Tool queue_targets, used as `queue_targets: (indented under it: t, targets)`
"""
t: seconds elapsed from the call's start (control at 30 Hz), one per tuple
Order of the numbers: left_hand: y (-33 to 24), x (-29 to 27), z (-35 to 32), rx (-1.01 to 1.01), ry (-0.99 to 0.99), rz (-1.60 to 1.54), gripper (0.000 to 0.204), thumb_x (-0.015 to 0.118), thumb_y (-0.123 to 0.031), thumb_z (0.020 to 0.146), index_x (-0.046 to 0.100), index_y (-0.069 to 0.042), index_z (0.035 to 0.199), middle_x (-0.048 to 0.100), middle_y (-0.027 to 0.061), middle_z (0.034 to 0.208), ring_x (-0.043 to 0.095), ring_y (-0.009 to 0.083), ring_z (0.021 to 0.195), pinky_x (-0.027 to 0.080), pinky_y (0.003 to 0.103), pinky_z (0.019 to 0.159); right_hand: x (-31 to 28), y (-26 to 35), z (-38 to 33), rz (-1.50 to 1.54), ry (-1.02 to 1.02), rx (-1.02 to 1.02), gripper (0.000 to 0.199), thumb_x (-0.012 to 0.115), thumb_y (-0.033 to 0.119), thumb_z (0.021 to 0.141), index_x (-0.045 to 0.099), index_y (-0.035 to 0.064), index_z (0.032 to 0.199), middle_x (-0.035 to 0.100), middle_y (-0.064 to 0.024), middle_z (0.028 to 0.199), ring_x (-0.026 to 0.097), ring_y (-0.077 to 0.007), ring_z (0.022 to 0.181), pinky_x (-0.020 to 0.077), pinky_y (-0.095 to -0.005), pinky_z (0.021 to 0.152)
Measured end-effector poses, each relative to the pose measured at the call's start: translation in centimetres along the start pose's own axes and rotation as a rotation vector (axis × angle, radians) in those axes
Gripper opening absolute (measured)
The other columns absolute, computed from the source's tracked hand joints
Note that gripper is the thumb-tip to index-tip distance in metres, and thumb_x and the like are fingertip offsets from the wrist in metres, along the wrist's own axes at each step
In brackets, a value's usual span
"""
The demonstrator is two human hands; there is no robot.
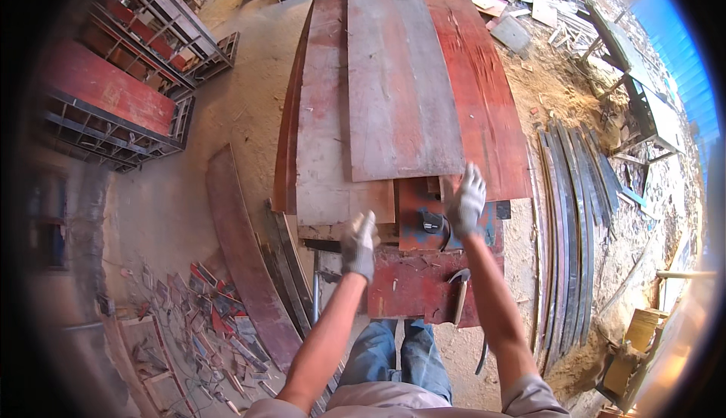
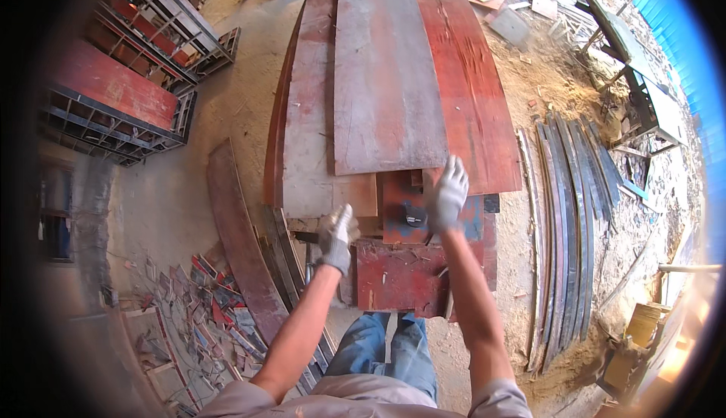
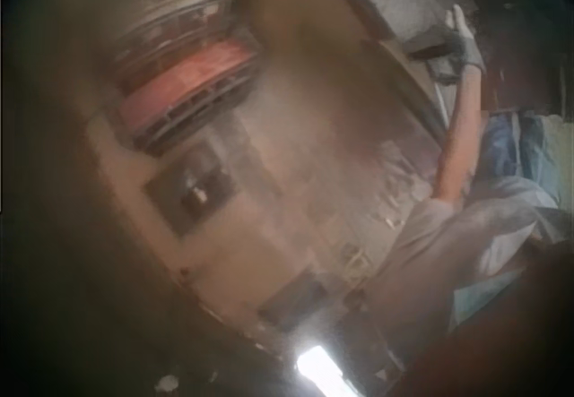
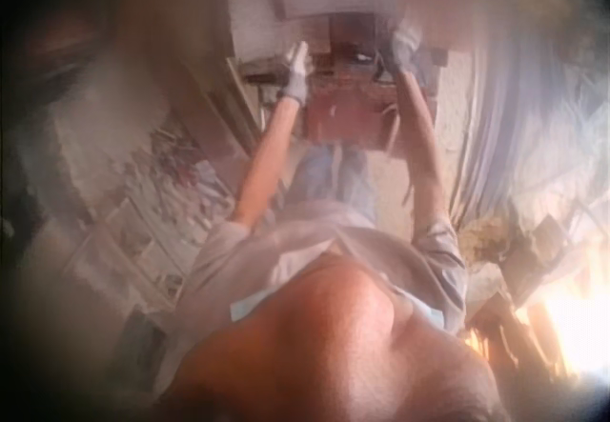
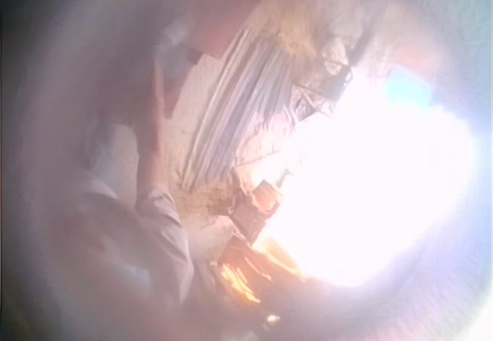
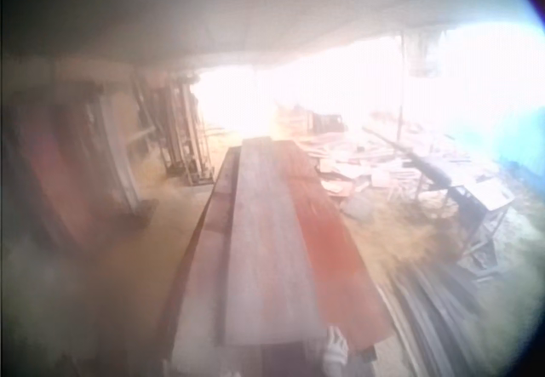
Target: The person repeatedly strikes a large metal sheet with a hammer, then flips it and continues hammering. They move the sheet to a workbench, hammer it again, and later handle a smaller metal piece, striking it with the hammer before placing it aside.
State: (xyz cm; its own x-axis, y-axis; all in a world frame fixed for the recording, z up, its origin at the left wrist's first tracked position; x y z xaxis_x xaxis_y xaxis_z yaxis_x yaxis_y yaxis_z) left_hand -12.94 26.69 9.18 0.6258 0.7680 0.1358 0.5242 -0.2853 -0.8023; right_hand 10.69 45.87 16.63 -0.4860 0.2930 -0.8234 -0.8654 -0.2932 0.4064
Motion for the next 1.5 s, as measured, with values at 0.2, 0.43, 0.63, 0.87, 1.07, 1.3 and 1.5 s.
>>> queue_targets:
  t: [0.2, 0.43, 0.63, 0.87, 1.07, 1.3, 1.5]
  targets:
    - [5.0, -0.7, -6.0, -0.204, 0.101, -0.038, 0.060, 0.074, -0.047, 0.098, 0.060, -0.007, 0.141, 0.066, 0.0121, 0.129, 0.068, 0.0260, 0.111, 0.058, 0.040, 0.089, 6.3, -2.5, 6.7, 0.119, 0.532, 0.491, 0.065, 0.068, 0.052, 0.095, 0.060, -0.0056, 0.125, 0.068, -0.0218, 0.111, 0.065, -0.0306, 0.097, 0.0512, -0.0418, 0.084]
    - [6.0, -3.6, -5.5, -0.220, 0.015, -0.334, 0.095, 0.072, -0.062, 0.093, 0.040, 0.003, 0.155, 0.049, 0.0235, 0.154, 0.054, 0.0386, 0.138, 0.049, 0.052, 0.110, 7.5, 4.8, 1.0, 0.974, 0.650, 0.583, 0.045, 0.072, 0.047, 0.098, 0.072, 0.0023, 0.091, 0.061, 0.0027, 0.074, 0.053, -0.0094, 0.063, 0.0421, -0.0300, 0.056]
    - [6.9, -9.6, -10.3, -0.203, -0.162, -0.723, 0.105, 0.079, -0.070, 0.080, 0.045, -0.003, 0.153, 0.053, 0.0202, 0.153, 0.054, 0.0380, 0.136, 0.046, 0.055, 0.115, 0.7, 8.2, -16.8, 1.119, 0.828, 0.558, 0.039, 0.071, 0.038, 0.101, 0.072, 0.0020, 0.088, 0.066, 0.0027, 0.078, 0.055, -0.0070, 0.072, 0.0458, -0.0308, 0.062]
    - [18.6, -22.7, -23.4, -0.272, -0.336, -0.923, 0.052, 0.069, -0.037, 0.102, 0.056, -0.006, 0.142, 0.066, 0.0115, 0.136, 0.063, 0.0331, 0.124, 0.052, 0.056, 0.107, -9.1, 10.6, -25.0, -0.101, 0.757, -0.734, 0.035, 0.062, 0.038, 0.103, 0.064, 0.0158, 0.077, 0.055, -0.0110, 0.062, 0.056, -0.0274, 0.049, 0.0401, -0.0497, 0.043]
    - [30.0, -29.6, -26.2, -0.378, -0.461, -0.772, 0.049, 0.080, -0.048, 0.092, 0.062, -0.010, 0.116, 0.065, 0.0047, 0.098, 0.062, 0.0208, 0.083, 0.055, 0.041, 0.070, 3.5, 28.6, -12.3, 0.127, 0.652, -0.675, 0.045, 0.062, 0.051, 0.101, 0.065, 0.0070, 0.089, 0.068, -0.0188, 0.072, 0.068, -0.0434, 0.066, 0.0527, -0.0550, 0.059]
    - [26.7, -30.1, -22.4, -0.009, -0.169, 0.290, 0.080, 0.083, -0.031, 0.086, 0.047, -0.007, 0.153, 0.066, 0.0187, 0.120, 0.063, 0.0391, 0.103, 0.051, 0.053, 0.087, 20.2, 43.6, -3.9, -0.331, 0.595, -0.745, 0.040, 0.060, 0.044, 0.098, 0.081, 0.0103, 0.100, 0.079, -0.0149, 0.100, 0.077, -0.0347, 0.093, 0.0586, -0.0511, 0.072]
    - [28.8, -30.4, -22.9, -0.450, -0.237, -0.813, 0.076, 0.069, -0.064, 0.094, 0.051, -0.017, 0.151, 0.056, 0.0057, 0.154, 0.048, 0.0362, 0.144, 0.035, 0.064, 0.119, 28.6, 46.0, -7.4, -0.462, 0.842, -0.981, 0.021, 0.068, 0.023, 0.089, 0.084, 0.0121, 0.097, 0.081, -0.0123, 0.101, 0.079, -0.0305, 0.095, 0.0614, -0.0455, 0.073]
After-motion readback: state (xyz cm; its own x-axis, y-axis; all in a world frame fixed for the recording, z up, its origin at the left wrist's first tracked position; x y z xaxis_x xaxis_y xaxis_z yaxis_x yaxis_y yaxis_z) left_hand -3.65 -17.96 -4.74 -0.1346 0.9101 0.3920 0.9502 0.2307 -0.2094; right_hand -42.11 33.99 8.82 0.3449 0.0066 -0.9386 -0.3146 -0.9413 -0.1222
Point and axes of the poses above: each hand's wrist, its own z-axis towards the middle knuckle, its own x-axis out of the palm, y = z × x, the point moved 9 cm from there along z, towards the middle knuckle
